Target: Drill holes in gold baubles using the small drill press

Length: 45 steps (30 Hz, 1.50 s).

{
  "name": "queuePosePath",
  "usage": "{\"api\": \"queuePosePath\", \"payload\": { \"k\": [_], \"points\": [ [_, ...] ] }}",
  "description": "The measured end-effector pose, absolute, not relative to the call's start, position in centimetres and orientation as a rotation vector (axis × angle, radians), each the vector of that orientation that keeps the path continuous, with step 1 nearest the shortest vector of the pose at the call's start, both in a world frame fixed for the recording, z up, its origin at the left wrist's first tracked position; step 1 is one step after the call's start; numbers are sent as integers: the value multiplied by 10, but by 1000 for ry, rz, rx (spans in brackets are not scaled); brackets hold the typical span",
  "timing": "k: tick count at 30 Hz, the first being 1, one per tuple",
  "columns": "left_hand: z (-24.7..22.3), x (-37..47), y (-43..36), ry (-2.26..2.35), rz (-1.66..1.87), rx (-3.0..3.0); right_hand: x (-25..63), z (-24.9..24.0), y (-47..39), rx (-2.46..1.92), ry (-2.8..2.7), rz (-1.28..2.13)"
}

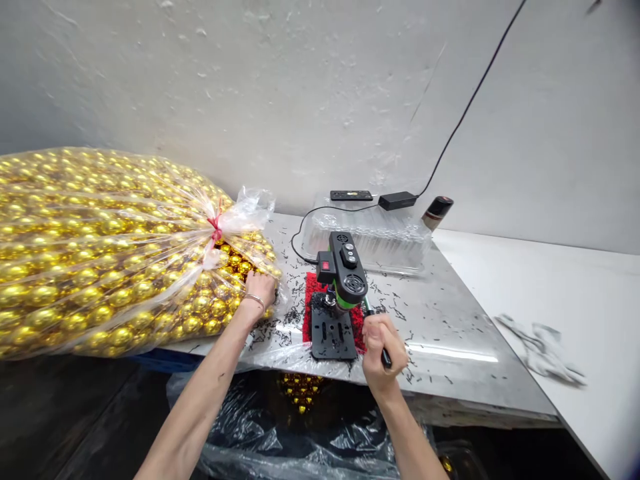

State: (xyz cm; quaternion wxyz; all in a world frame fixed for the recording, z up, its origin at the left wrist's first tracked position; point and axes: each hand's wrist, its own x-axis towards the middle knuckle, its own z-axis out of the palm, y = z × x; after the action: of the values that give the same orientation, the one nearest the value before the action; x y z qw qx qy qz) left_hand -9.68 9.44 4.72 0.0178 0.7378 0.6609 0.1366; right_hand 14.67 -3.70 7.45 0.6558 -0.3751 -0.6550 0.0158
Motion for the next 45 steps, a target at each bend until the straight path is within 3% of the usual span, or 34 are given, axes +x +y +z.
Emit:
{"api": "queuePosePath", "payload": {
  "k": [4, 8, 11, 17, 22, 26, 33, 45],
  "points": [
    [56, -104, 71, 1993, 630, 2264, 147, 74, -37, -862, -1507, 26],
    [57, -108, 38, 1806, 1312, 1894, 147, 71, -36, -844, -1495, 14],
    [51, -100, 21, 1595, 1569, 1472, 147, 70, -36, -842, -1482, 11],
    [41, -68, 0, 1010, 1486, 773, 147, 70, -38, -854, -1506, 21],
    [27, -32, -11, 933, 1331, 594, 147, 71, -38, -876, -1510, 20],
    [7, -5, -11, 1096, 1248, 820, 148, 74, -39, -866, -1538, 18],
    [-9, 12, -10, 1538, 1170, 1720, 148, 74, -39, -846, -1551, 9],
    [-15, 19, -6, 1494, 1171, 2112, 149, 65, -41, -881, -1541, 46]
  ]
}}
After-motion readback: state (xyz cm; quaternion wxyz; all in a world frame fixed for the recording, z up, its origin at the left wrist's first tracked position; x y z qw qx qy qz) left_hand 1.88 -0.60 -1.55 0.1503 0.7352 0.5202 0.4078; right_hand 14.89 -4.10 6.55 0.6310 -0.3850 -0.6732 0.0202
